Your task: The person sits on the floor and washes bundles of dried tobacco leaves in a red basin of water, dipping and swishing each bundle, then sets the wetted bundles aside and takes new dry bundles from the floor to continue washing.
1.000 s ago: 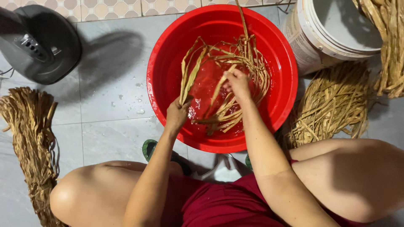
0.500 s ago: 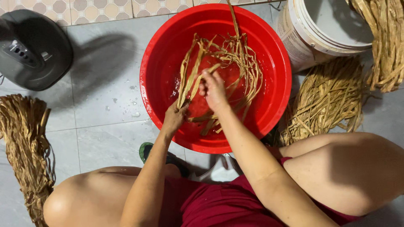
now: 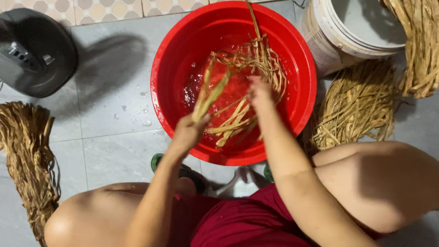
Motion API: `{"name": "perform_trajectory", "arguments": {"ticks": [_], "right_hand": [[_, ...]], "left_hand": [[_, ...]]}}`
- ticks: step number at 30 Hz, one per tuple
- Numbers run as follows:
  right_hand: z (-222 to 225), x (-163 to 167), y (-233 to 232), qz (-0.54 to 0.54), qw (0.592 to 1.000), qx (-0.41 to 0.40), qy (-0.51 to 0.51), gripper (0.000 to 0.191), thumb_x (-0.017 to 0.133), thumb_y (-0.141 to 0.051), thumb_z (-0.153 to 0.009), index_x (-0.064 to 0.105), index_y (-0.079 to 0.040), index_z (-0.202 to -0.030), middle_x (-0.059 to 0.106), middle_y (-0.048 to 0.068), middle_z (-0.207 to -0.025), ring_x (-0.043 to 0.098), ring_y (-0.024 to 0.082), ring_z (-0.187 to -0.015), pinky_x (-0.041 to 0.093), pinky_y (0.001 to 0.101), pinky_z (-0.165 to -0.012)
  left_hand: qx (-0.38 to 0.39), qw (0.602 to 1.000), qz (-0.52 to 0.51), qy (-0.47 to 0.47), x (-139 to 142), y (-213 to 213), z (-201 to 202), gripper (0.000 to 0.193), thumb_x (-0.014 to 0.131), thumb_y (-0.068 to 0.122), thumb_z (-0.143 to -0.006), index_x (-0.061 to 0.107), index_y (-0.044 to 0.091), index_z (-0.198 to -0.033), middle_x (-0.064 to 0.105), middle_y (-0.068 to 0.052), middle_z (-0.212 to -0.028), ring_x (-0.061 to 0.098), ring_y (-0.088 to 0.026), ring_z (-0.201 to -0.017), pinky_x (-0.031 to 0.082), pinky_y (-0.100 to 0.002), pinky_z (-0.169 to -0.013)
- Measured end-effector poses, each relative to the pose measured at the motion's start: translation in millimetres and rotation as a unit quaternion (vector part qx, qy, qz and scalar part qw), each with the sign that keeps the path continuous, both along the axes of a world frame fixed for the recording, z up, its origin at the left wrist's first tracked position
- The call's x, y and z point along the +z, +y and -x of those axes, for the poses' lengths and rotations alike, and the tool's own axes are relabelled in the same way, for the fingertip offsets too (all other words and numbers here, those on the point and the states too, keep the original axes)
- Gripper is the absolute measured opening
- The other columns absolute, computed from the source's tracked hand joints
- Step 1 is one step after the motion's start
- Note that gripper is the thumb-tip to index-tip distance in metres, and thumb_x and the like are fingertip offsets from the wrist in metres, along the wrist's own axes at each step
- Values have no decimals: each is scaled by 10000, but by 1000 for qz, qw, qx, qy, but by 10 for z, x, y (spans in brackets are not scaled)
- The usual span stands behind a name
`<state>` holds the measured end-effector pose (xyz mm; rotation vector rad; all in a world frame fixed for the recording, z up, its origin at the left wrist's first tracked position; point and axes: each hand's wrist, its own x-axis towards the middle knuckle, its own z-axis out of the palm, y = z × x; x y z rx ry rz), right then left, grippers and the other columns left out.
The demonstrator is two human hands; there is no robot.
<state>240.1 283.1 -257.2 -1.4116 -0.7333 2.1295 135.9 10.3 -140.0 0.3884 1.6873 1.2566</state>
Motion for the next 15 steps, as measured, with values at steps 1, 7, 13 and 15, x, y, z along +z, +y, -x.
{"name": "perform_trajectory", "arguments": {"ticks": [1, 7, 13, 15], "right_hand": [[-123, -30, 211, 0, 997, -70, -7, 186, 581, -71, -1015, 705, -69, -1154, 699, 8, -738, 467, 85, -490, 339, 243, -407], [-466, 70, 767, -6, 967, -176, 184, 448, 392, -418, -1080, 669, -69, -1031, 646, 28, -731, 519, 111, -534, 441, 269, -507], [-249, 195, 126, -141, 947, 223, -181, 577, 416, -546, -1057, 613, -82, -777, 636, 43, -664, 569, 135, -542, 524, 321, -583], [-241, 21, -269, -169, 848, 358, -353, 586, 558, -588, -998, 618, -78, -717, 619, 29, -576, 576, 167, -522, 505, 316, -584]], "left_hand": [[32, 999, 6, -22, 108, -75, 134, 244, 650, 289, -997, 669, 88, -859, 472, 78, -592, 383, -53, -481, 274, -251, -437], [109, 991, -79, -15, 499, -284, 559, 264, 604, 299, -1030, 650, 94, -871, 395, 79, -540, 303, -50, -425, 210, -250, -390], [180, 977, -117, -10, 399, -96, 544, 195, 598, 277, -1037, 692, 111, -997, 568, 78, -660, 448, -31, -507, 331, -220, -458], [202, 974, -96, -24, 259, -11, 460, 185, 610, 284, -1012, 701, 129, -971, 534, 93, -635, 397, -23, -472, 281, -219, -422]]}}
